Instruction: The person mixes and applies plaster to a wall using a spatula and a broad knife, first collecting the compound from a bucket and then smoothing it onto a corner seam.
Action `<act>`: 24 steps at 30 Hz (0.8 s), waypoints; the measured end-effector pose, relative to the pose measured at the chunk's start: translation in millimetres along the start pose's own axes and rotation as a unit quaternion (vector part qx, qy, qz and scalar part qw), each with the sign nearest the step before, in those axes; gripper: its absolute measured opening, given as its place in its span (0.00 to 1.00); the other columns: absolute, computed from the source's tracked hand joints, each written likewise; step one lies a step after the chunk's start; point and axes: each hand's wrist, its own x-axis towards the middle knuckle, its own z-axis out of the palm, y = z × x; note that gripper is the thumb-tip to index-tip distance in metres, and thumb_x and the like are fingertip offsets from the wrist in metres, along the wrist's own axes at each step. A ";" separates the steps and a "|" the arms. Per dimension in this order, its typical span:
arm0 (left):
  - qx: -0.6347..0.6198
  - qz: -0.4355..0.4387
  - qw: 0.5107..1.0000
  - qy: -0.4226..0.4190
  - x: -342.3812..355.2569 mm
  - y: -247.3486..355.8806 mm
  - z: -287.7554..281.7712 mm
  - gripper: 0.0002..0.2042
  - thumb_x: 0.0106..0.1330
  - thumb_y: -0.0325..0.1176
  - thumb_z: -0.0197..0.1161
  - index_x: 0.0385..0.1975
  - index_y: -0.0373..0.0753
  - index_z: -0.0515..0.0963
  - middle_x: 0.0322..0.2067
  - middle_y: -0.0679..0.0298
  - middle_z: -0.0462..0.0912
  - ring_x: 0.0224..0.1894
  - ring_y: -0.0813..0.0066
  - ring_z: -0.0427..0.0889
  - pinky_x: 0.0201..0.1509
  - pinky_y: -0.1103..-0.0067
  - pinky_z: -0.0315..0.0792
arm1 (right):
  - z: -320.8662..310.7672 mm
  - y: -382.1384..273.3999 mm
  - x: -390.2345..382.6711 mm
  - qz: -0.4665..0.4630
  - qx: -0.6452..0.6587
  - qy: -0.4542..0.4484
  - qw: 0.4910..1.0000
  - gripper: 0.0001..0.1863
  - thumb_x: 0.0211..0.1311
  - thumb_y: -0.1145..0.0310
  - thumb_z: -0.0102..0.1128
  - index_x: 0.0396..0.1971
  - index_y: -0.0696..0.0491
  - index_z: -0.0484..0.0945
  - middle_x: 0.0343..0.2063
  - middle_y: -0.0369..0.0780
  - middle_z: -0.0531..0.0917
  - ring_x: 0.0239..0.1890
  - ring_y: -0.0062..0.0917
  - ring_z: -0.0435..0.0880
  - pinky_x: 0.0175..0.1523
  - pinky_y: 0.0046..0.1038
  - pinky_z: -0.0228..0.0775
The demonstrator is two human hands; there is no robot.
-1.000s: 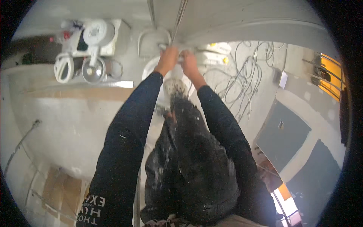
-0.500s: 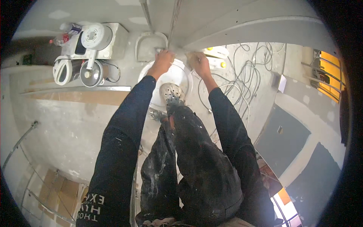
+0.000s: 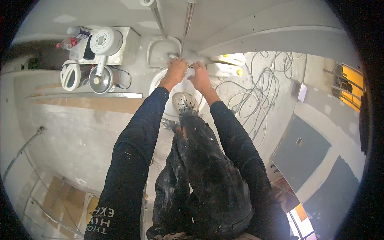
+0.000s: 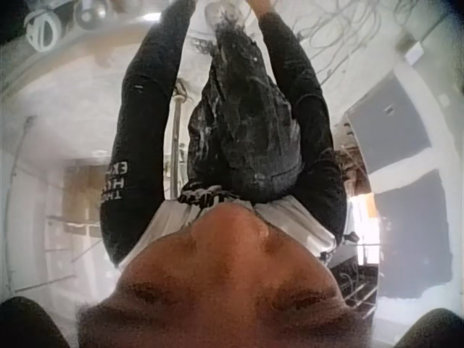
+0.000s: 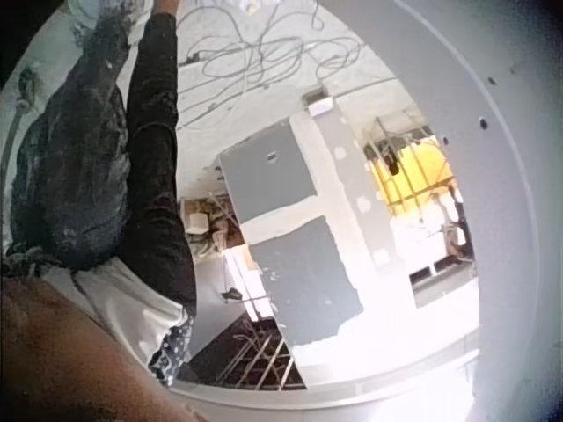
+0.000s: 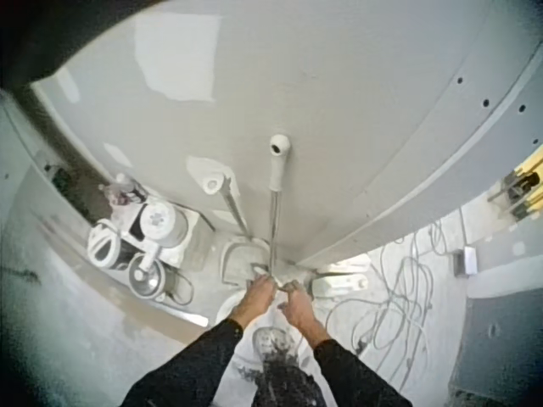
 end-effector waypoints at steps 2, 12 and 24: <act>-0.006 0.012 1.000 0.005 1.2 9.5 -0.4 0.16 0.59 0.25 0.61 0.48 0.37 0.73 0.53 0.55 0.74 0.60 0.52 0.68 0.60 0.53 0.62 | -2.2 11.4 0.0 0.010 -0.003 0.003 1.000 0.27 0.37 0.76 0.74 0.43 0.60 0.75 0.46 0.53 0.77 0.52 0.50 0.75 0.57 0.42 0.69; -0.098 0.115 0.983 0.108 16.6 -70.0 1.7 0.11 0.60 0.30 0.62 0.40 0.33 0.76 0.44 0.48 0.76 0.46 0.47 0.74 0.52 0.63 0.69 | 1.4 13.9 10.1 0.025 -0.073 -0.016 0.997 0.23 0.40 0.76 0.72 0.41 0.61 0.76 0.45 0.51 0.78 0.48 0.49 0.78 0.52 0.42 0.72; -0.077 0.133 0.985 -0.076 15.0 -29.9 -29.8 0.26 0.54 0.42 0.70 0.50 0.35 0.73 0.51 0.51 0.75 0.57 0.52 0.73 0.60 0.65 0.68 | 10.6 10.9 10.3 -0.025 -0.043 0.032 0.998 0.20 0.41 0.78 0.70 0.36 0.62 0.74 0.39 0.52 0.76 0.46 0.50 0.76 0.49 0.45 0.71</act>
